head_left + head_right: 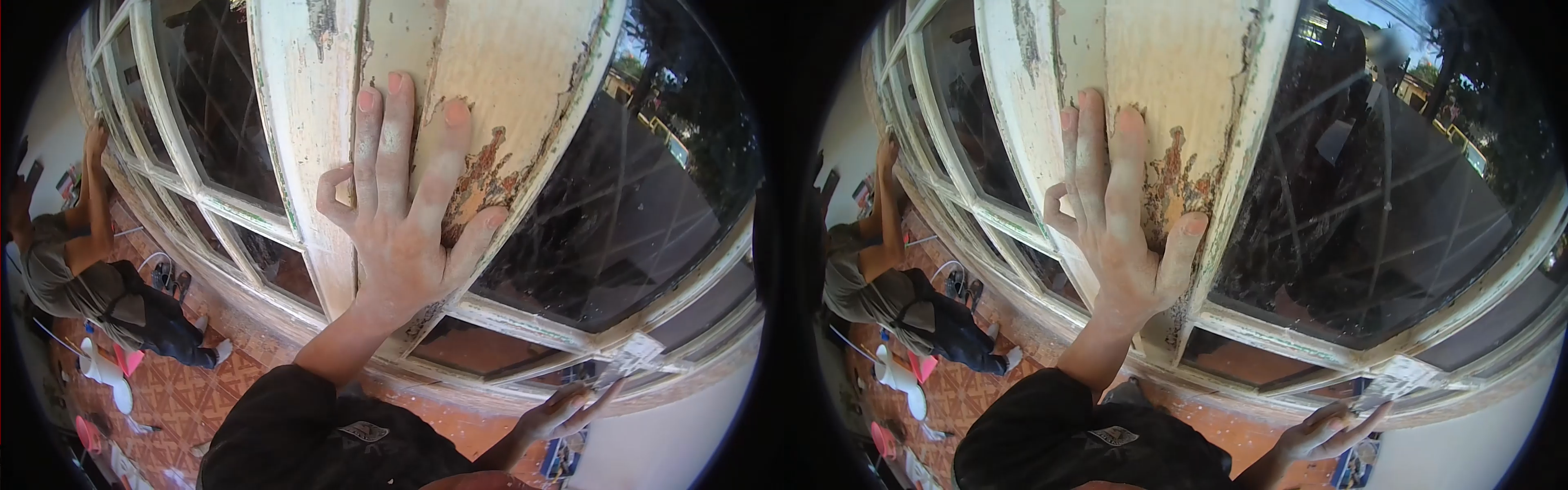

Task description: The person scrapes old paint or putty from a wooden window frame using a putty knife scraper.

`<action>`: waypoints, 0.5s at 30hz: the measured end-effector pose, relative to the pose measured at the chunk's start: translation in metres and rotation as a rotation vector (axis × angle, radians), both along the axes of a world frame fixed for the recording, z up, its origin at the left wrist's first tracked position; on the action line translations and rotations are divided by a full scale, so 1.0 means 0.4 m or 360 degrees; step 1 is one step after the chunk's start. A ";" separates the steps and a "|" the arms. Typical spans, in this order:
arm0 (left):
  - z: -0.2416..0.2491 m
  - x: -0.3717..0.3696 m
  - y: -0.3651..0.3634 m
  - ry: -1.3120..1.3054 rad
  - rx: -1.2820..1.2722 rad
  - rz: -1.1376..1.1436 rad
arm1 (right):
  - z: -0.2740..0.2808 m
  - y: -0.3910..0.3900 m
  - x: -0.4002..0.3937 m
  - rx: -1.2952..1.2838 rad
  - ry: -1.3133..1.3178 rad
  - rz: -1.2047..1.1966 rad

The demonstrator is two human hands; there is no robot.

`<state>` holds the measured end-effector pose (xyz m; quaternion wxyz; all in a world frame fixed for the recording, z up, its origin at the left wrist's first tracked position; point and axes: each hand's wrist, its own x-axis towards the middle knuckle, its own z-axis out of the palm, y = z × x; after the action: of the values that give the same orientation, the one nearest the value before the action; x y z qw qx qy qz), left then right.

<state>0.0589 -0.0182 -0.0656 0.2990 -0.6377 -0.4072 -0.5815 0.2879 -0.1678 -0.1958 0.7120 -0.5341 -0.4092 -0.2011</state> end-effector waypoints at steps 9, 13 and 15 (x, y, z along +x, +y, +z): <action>0.020 0.003 0.013 -0.0237 0.0198 -0.0296 | -0.115 -0.037 0.017 -0.0113 0.0075 0.0494; 0.022 0.013 0.023 -0.0206 0.0210 -0.0260 | -0.098 -0.019 -0.027 -0.0059 -0.0002 0.0426; 0.003 0.015 0.031 -0.0203 0.0270 -0.0313 | -0.063 0.001 -0.073 0.0132 0.0019 0.0403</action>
<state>0.0650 -0.0060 -0.0644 0.2668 -0.6088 -0.3103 -0.6796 0.2588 -0.1675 -0.2208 0.7556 -0.4494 -0.4604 -0.1232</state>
